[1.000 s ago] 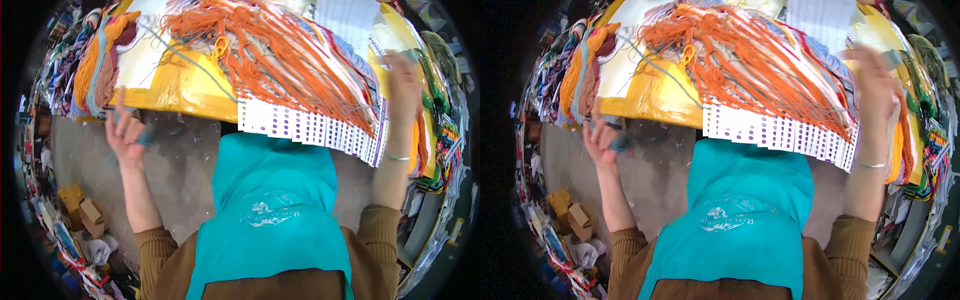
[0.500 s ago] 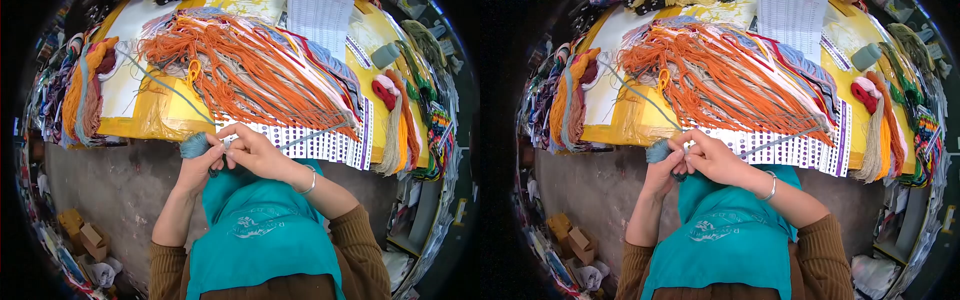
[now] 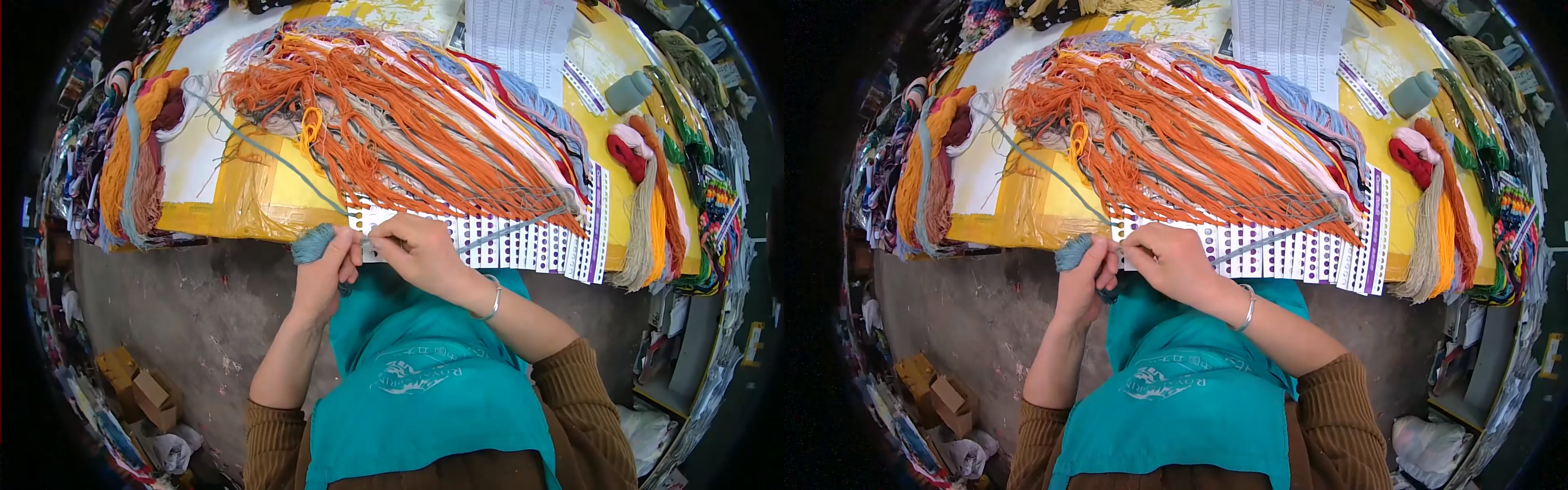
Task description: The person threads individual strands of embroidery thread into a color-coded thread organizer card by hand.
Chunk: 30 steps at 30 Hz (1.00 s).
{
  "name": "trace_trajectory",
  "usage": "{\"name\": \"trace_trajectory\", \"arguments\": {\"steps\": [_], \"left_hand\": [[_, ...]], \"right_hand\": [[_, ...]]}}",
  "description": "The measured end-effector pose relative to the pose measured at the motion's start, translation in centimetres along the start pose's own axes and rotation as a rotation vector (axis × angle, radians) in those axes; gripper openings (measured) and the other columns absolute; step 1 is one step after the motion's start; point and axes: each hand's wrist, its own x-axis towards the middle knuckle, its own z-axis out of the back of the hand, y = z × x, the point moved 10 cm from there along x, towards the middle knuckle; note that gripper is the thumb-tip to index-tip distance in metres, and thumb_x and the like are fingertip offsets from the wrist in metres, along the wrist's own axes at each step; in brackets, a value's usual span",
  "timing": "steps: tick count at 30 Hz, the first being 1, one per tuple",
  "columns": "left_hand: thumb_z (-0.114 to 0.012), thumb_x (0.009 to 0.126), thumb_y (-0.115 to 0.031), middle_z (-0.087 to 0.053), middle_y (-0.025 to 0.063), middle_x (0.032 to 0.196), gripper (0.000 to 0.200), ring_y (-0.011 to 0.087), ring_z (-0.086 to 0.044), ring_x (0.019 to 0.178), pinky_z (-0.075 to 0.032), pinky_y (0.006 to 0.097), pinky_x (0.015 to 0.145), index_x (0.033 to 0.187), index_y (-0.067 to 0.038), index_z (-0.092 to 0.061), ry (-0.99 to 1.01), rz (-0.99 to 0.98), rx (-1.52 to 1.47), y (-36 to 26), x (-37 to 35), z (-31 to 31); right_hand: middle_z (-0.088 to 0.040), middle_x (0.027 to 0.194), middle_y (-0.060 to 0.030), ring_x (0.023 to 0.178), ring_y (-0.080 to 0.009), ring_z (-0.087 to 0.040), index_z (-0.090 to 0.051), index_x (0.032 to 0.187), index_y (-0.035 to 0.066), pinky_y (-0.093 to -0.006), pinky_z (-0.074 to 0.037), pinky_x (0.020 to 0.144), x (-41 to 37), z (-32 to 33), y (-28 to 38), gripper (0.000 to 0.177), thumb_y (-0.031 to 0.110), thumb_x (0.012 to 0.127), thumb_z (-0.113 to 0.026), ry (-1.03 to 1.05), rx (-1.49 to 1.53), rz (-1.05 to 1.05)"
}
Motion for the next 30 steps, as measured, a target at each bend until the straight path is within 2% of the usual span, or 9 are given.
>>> {"name": "trace_trajectory", "arguments": {"steps": [4,5,10,13,16,17,20,23,30], "left_hand": [[-0.051,0.1,-0.021,-0.069,0.0119,0.095,0.028,0.0043,-0.038,0.049,-0.037,0.0211,0.047,0.109,0.002,-0.063,-0.105,0.01,0.098,-0.8,0.2,1.4],[-0.05,0.1,-0.021,-0.069,0.0133,0.099,0.029,0.0043,-0.038,0.048,-0.037,0.0212,0.047,0.112,0.003,-0.062,-0.132,0.033,0.108,-1.0,0.1,1.5],[-0.05,0.099,-0.022,-0.068,0.0124,0.116,0.036,0.0051,-0.04,0.05,-0.04,0.0215,0.048,0.124,0.003,-0.058,-0.098,0.13,0.272,-0.8,0.0,1.4],[-0.051,0.098,-0.02,-0.069,0.0096,0.109,0.035,0.0047,-0.042,0.051,-0.039,0.0213,0.049,0.123,0.003,-0.058,-0.071,0.114,0.319,-1.3,0.6,1.3],[-0.052,0.097,-0.017,-0.068,0.0047,0.096,0.033,0.0045,-0.043,0.051,-0.039,0.0211,0.049,0.123,0.002,-0.059,-0.031,0.149,0.318,-0.7,1.2,0.7],[-0.053,0.096,-0.012,-0.063,0.0011,0.085,0.029,0.0041,-0.043,0.052,-0.038,0.0211,0.049,0.121,0.001,-0.06,0.018,0.153,0.34,-0.4,1.4,0.2],[-0.054,0.095,-0.009,-0.059,0.0002,0.082,0.025,0.0037,-0.043,0.052,-0.038,0.021,0.048,0.116,0.001,-0.061,-0.02,0.113,0.355,-0.1,1.8,0.1],[-0.054,0.095,-0.009,-0.059,0.0017,0.08,0.022,0.0039,-0.043,0.049,-0.036,0.0213,0.044,0.114,0.001,-0.06,-0.021,0.089,0.37,-0.4,2.4,0.0],[-0.053,0.094,-0.008,-0.057,0.0018,0.068,0.018,0.0053,-0.044,0.045,-0.036,0.0222,0.042,0.108,0.001,-0.06,0.026,0.113,0.456,-1.1,3.6,-1.0]], "right_hand": [[-0.064,0.077,-0.004,0.067,-0.0072,-0.056,-0.066,0.091,0.001,-0.0249,-0.045,0.059,0.5,0.8,-3.5,0.007,0.006,0.088,-0.064,-0.006,0.095,-0.263],[-0.066,0.076,-0.0104,0.066,-0.0181,-0.063,-0.065,0.086,0.001,-0.0318,-0.048,0.061,0.7,1.4,-3.7,0.008,0.009,0.085,-0.063,-0.078,0.058,-0.239],[-0.067,0.076,-0.0128,0.069,-0.0204,-0.064,-0.065,0.086,0.0,-0.0327,-0.05,0.065,0.7,0.7,-5.4,0.012,0.012,0.084,-0.063,-0.026,-0.007,-0.325],[-0.068,0.077,-0.0132,0.068,-0.0217,-0.065,-0.066,0.087,0.0,-0.0328,-0.051,0.065,0.9,0.7,-5.3,0.012,0.011,0.083,-0.064,-0.027,-0.031,-0.335],[-0.066,0.078,-0.0055,0.07,-0.0083,-0.06,-0.066,0.09,-0.002,-0.0245,-0.048,0.064,0.9,0.2,-5.5,0.01,0.007,0.085,-0.065,0.004,-0.059,-0.316],[-0.066,0.077,-0.0049,0.07,-0.0078,-0.059,-0.066,0.09,-0.002,-0.024,-0.048,0.064,0.9,0.1,-5.3,0.01,0.007,0.086,-0.066,0.013,-0.061,-0.317],[-0.066,0.076,-0.0044,0.069,-0.0069,-0.058,-0.066,0.09,-0.002,-0.0237,-0.047,0.062,0.9,0.0,-5.4,0.01,0.007,0.086,-0.066,-0.004,-0.045,-0.308],[-0.066,0.073,-0.0115,0.063,-0.0176,-0.062,-0.066,0.09,0.0,-0.031,-0.048,0.06,0.8,0.3,-6.0,0.012,0.01,0.083,-0.066,-0.083,0.051,-0.355],[-0.065,0.072,-0.0089,0.063,-0.0136,-0.06,-0.066,0.09,0.0,-0.0294,-0.047,0.059,1.3,-0.3,-6.0,0.011,0.01,0.085,-0.066,-0.051,-0.036,-0.338]]}}
